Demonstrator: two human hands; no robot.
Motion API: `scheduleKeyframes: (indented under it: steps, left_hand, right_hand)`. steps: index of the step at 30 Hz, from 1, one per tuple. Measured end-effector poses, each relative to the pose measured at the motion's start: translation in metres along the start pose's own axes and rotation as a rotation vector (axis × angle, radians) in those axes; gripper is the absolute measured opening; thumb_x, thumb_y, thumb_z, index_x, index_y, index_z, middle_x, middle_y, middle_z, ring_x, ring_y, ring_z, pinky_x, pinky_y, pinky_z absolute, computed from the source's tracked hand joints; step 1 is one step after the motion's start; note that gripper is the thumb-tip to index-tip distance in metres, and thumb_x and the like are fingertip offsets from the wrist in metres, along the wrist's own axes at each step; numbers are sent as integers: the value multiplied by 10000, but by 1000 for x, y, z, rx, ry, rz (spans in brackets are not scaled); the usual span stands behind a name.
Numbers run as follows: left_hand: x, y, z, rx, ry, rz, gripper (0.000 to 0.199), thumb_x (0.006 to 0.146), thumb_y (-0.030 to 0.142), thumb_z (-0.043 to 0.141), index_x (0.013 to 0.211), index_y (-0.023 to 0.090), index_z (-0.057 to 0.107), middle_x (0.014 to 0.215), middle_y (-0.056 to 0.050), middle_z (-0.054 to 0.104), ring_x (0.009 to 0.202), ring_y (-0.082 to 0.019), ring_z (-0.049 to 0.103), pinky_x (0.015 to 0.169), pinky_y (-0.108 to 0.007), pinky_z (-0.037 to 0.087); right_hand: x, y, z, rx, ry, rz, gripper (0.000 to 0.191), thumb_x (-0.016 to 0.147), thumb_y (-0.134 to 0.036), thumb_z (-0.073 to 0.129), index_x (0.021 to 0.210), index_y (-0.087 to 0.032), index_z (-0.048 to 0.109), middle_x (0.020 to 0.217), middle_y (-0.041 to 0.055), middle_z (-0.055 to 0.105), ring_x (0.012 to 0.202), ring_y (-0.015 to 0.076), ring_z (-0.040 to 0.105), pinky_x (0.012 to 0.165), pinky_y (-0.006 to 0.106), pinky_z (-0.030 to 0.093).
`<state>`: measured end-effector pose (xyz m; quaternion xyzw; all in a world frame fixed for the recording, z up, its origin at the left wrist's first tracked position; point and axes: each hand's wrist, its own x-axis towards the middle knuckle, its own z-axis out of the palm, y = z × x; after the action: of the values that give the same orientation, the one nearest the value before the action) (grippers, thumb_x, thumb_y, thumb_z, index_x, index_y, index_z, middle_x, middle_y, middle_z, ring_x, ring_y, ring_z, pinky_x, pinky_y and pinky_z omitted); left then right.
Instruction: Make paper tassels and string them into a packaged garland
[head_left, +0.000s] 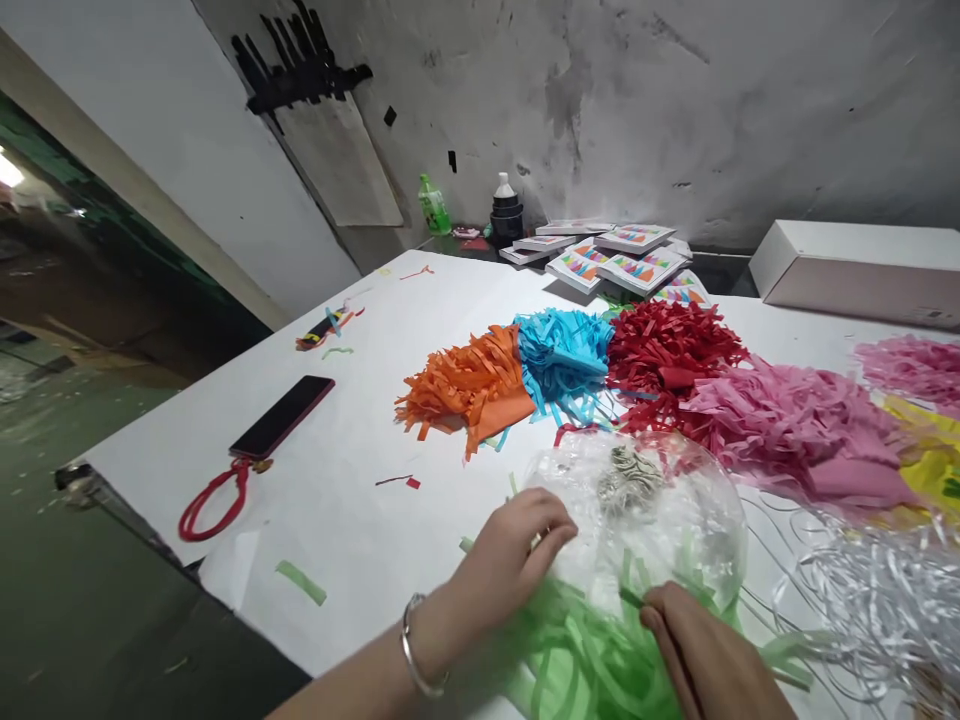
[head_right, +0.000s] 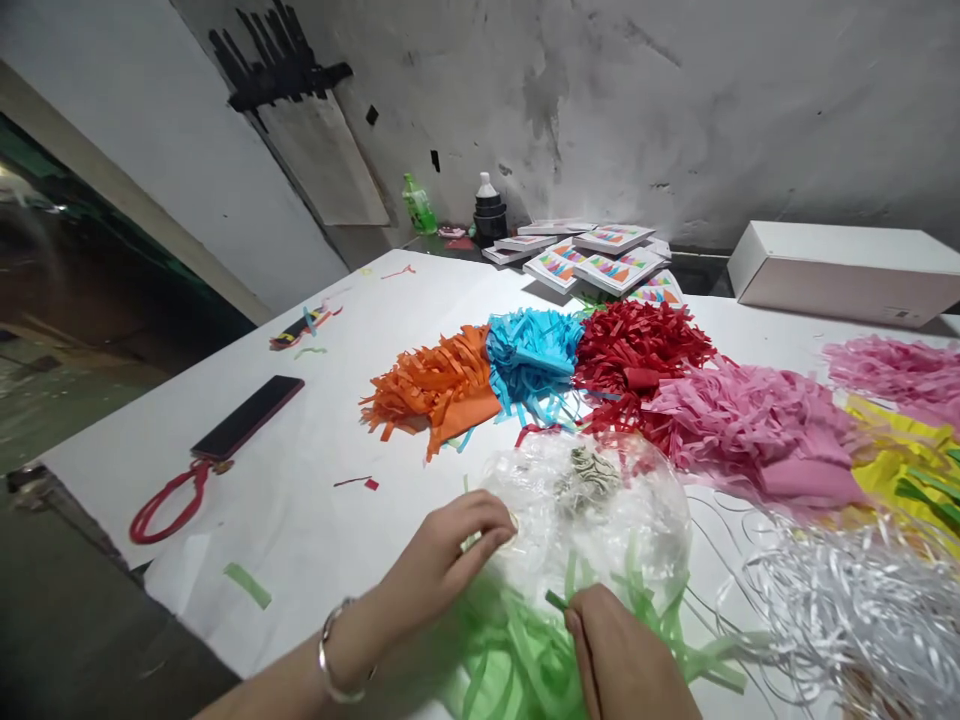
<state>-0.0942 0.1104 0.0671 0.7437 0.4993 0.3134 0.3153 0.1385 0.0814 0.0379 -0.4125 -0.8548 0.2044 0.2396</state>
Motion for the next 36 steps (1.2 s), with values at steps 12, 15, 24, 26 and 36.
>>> scheduleKeyframes:
  steps: [12, 15, 24, 26, 36]
  left_hand:
    - [32, -42, 15, 409, -335, 72, 188, 911, 73, 547, 893, 154, 715, 950, -84, 701, 873, -205, 642, 782, -289, 494]
    - [41, -39, 17, 433, -340, 88, 204, 922, 73, 538, 986, 160, 711, 1013, -86, 694, 896, -198, 646, 791, -281, 493]
    - [59, -20, 36, 542, -431, 155, 152, 931, 88, 532, 866, 179, 636, 944, -83, 625, 845, -230, 580, 699, -306, 476]
    - [60, -18, 39, 542, -442, 147, 169, 925, 53, 508, 870, 172, 616, 946, -94, 624, 863, -240, 577, 722, -323, 487]
    - [57, -28, 37, 252, -381, -17, 168, 850, 41, 553, 886, 162, 664, 961, -85, 669, 870, -219, 600, 799, -326, 486]
  right_hand:
    - [14, 39, 23, -329, -92, 233, 191, 1007, -163, 372, 876, -254, 475, 783, -14, 611, 566, 160, 640, 484, 256, 342]
    - [8, 45, 26, -316, -105, 192, 190, 1037, -248, 361, 886, -259, 476, 786, -18, 602, 563, 158, 651, 459, 257, 345]
    - [8, 39, 30, -346, -111, 205, 224, 1032, -210, 341, 861, -254, 480, 782, -17, 581, 576, 167, 649, 483, 283, 335]
    - [7, 38, 31, -369, -115, 209, 227, 1026, -191, 337, 857, -252, 475, 788, -13, 579, 578, 169, 647, 492, 289, 327]
    - [9, 34, 28, -350, -129, 218, 221, 1005, -157, 368, 852, -249, 498, 793, -11, 594, 579, 159, 630, 499, 281, 307]
